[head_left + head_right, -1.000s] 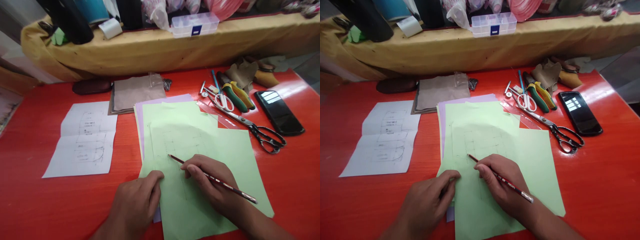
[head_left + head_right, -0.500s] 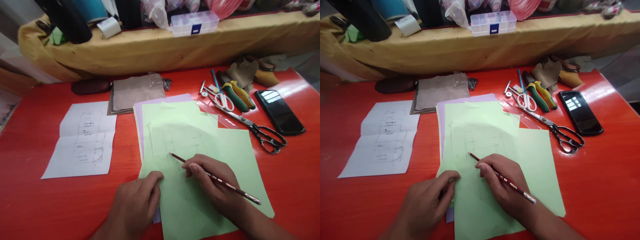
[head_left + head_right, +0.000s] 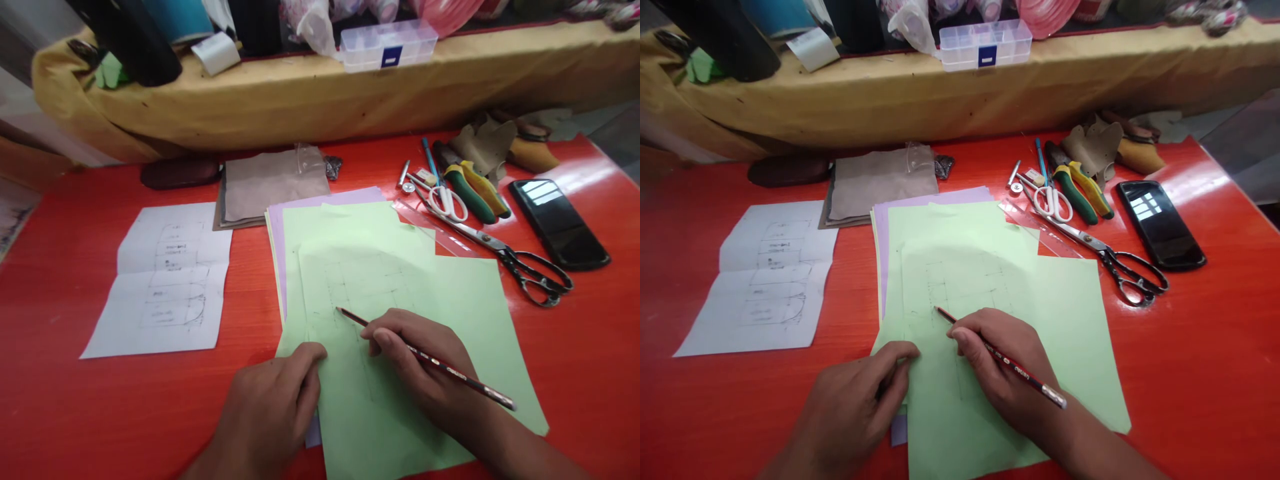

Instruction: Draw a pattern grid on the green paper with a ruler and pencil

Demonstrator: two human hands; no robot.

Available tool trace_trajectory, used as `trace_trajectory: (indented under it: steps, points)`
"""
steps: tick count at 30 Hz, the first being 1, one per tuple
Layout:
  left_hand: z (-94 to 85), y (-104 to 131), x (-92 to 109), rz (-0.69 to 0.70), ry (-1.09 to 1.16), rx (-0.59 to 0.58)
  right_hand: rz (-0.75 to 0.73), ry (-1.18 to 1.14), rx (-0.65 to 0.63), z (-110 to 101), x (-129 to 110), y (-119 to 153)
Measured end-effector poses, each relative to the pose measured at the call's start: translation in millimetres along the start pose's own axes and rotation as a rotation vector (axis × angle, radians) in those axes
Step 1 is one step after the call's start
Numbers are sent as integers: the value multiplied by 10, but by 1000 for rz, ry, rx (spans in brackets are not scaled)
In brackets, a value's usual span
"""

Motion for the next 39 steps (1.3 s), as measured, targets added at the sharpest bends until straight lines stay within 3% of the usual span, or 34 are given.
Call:
trace_trajectory:
  steps: [11,32,39]
  points:
    - [2,-3,-2,-3,9,3,1,-4,51,-32,-6,9]
    - [15,12,-15,-23,26,-19,23,-26,45,-36,0,16]
    - [32,15,-20,-29,47,-29,-34,-52,2,-2,-15,35]
Point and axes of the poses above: each hand's wrist, its own y-axis away from the middle knuckle, its own z-axis out of the palm, x = y × z, the point moved 6 cm from there along -y, towards the middle knuckle, and after that the axes turned 11 degrees about -y, right-handed, at the moved point
